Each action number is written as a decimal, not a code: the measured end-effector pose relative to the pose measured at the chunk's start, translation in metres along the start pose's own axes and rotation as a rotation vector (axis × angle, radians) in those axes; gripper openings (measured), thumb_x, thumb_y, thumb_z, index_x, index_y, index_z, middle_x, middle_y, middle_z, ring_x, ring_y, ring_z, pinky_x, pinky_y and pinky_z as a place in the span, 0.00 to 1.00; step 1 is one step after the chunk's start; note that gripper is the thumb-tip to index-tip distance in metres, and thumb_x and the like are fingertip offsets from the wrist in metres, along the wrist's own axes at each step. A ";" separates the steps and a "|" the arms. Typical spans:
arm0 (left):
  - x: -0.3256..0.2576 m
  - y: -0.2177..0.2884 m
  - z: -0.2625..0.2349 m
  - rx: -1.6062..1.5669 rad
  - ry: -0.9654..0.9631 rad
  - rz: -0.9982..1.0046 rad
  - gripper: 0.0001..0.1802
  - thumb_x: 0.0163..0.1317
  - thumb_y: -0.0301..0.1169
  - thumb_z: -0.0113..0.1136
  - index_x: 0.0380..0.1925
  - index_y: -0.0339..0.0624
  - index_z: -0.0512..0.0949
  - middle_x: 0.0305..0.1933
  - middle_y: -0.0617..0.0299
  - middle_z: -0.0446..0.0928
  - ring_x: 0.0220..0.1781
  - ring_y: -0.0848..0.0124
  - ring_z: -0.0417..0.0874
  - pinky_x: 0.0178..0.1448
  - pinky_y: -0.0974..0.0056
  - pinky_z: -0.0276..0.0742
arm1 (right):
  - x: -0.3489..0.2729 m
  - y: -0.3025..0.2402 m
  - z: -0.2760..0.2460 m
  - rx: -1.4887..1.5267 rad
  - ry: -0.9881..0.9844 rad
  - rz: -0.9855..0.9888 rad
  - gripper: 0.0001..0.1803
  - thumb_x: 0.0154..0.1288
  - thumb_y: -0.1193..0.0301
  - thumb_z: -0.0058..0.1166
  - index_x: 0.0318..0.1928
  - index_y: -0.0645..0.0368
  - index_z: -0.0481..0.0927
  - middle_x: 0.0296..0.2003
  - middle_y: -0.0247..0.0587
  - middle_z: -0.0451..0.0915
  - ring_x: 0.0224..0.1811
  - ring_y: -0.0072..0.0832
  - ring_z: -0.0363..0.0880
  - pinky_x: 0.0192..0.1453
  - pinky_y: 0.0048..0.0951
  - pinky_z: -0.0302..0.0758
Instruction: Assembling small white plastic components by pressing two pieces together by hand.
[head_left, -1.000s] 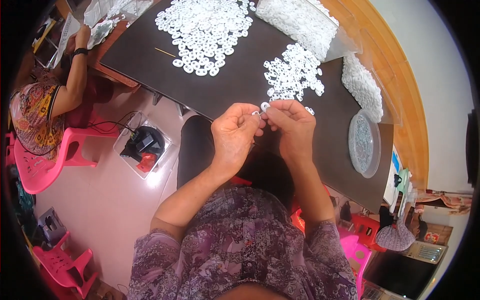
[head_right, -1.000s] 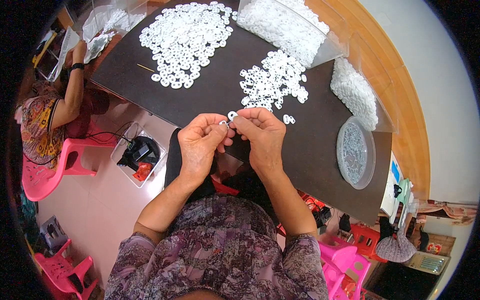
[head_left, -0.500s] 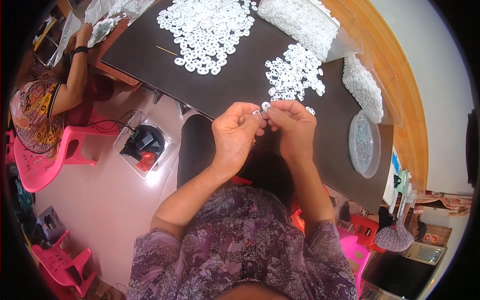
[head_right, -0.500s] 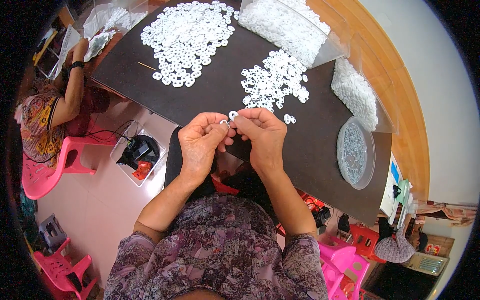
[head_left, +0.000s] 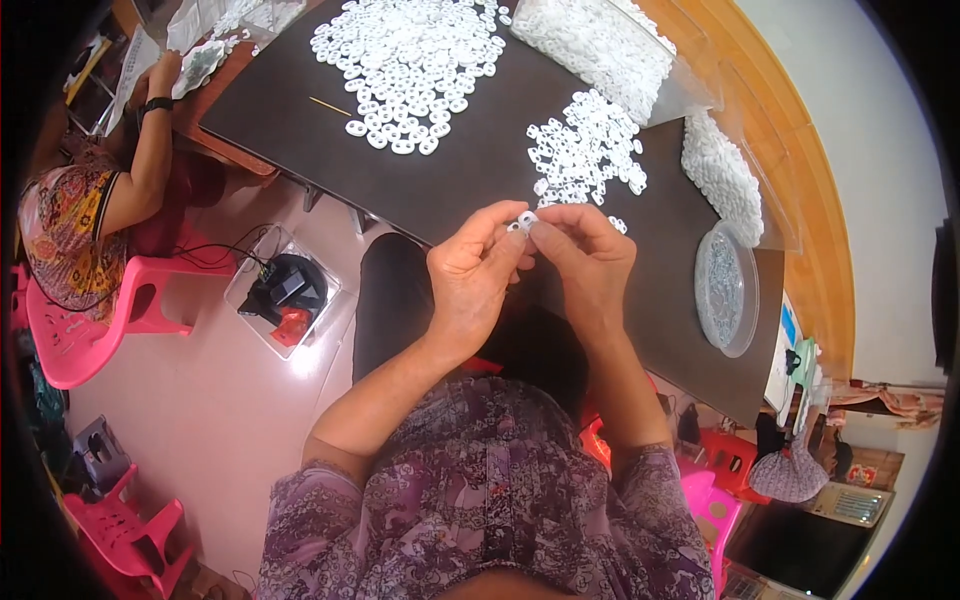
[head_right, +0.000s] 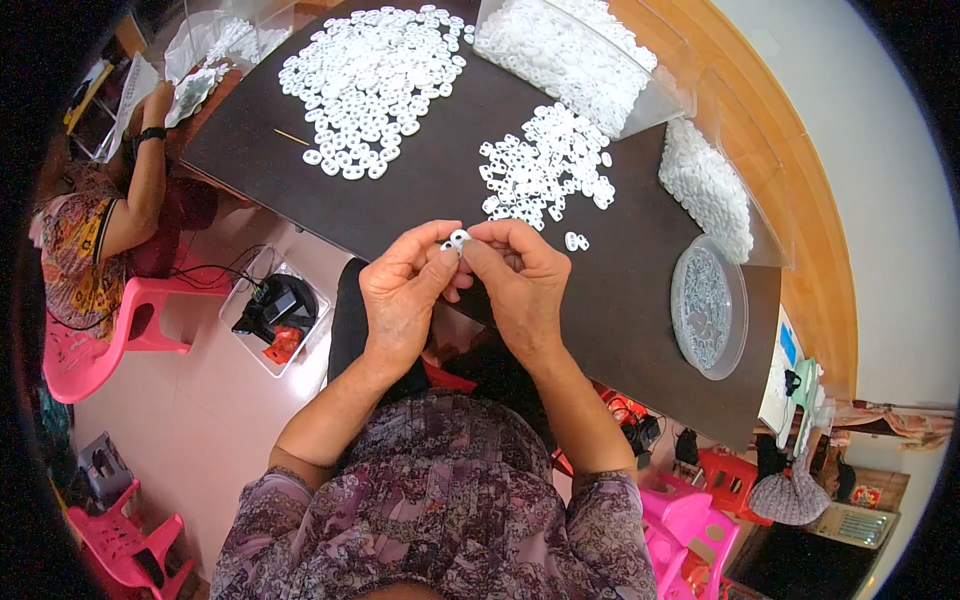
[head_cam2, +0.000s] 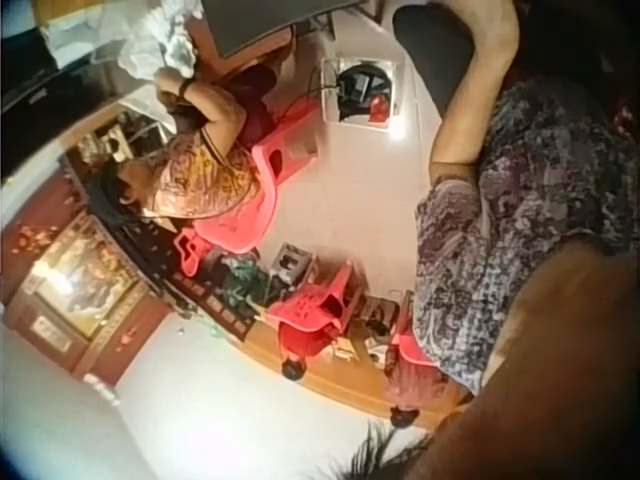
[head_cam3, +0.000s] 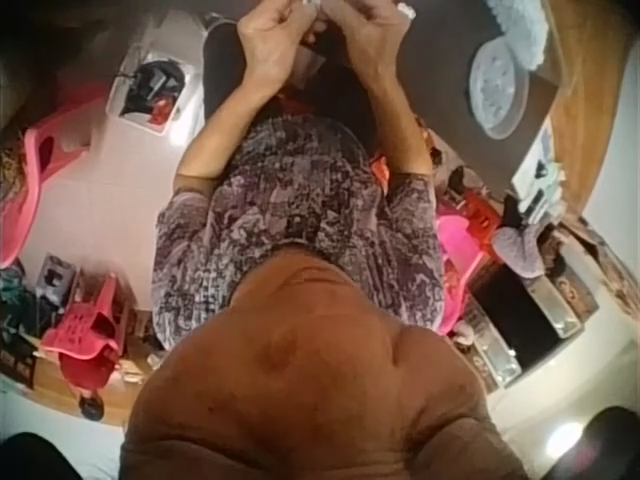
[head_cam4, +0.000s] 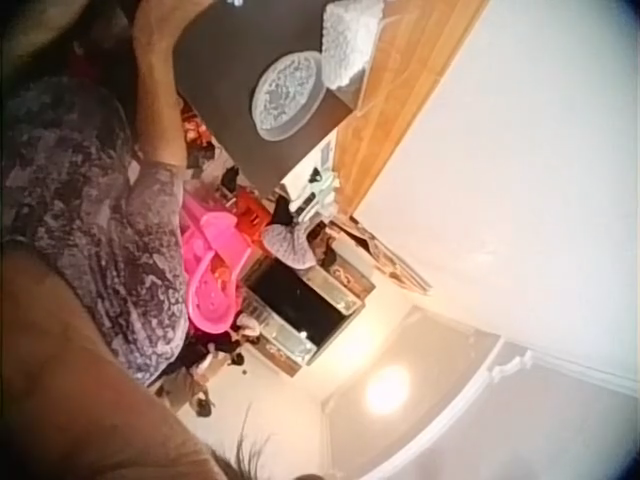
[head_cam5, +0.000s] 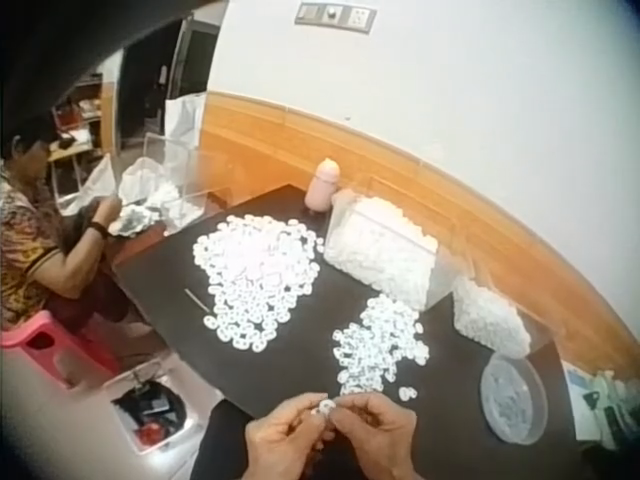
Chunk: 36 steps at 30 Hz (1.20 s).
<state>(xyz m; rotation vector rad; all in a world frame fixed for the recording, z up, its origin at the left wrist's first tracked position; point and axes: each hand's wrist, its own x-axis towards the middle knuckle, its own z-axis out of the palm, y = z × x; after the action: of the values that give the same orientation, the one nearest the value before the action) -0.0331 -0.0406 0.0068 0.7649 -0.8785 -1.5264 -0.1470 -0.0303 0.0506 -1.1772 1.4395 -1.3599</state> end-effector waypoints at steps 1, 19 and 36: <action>-0.001 0.000 0.000 0.025 -0.010 -0.006 0.12 0.63 0.24 0.54 0.47 0.36 0.76 0.28 0.67 0.78 0.29 0.83 0.77 0.30 0.78 0.71 | 0.000 0.001 -0.002 0.009 -0.015 0.001 0.07 0.57 0.79 0.57 0.37 0.67 0.79 0.30 0.36 0.80 0.31 0.18 0.77 0.36 0.18 0.73; 0.002 0.013 0.003 -0.231 0.052 -0.111 0.13 0.60 0.22 0.55 0.44 0.27 0.74 0.33 0.57 0.80 0.30 0.77 0.78 0.36 0.74 0.74 | 0.002 0.020 -0.002 -0.622 -0.019 -0.674 0.20 0.43 0.81 0.61 0.41 0.61 0.77 0.32 0.38 0.76 0.34 0.34 0.72 0.35 0.31 0.69; 0.003 0.007 -0.013 0.060 -0.131 0.126 0.13 0.63 0.26 0.55 0.47 0.33 0.77 0.39 0.63 0.77 0.38 0.79 0.74 0.42 0.75 0.70 | -0.004 0.015 0.001 -0.423 0.020 -0.576 0.16 0.45 0.79 0.64 0.38 0.60 0.79 0.30 0.35 0.76 0.28 0.25 0.71 0.29 0.24 0.68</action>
<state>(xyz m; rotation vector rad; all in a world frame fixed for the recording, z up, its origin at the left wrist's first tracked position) -0.0192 -0.0456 0.0066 0.6453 -1.0547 -1.4561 -0.1465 -0.0273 0.0349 -1.9714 1.5096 -1.4737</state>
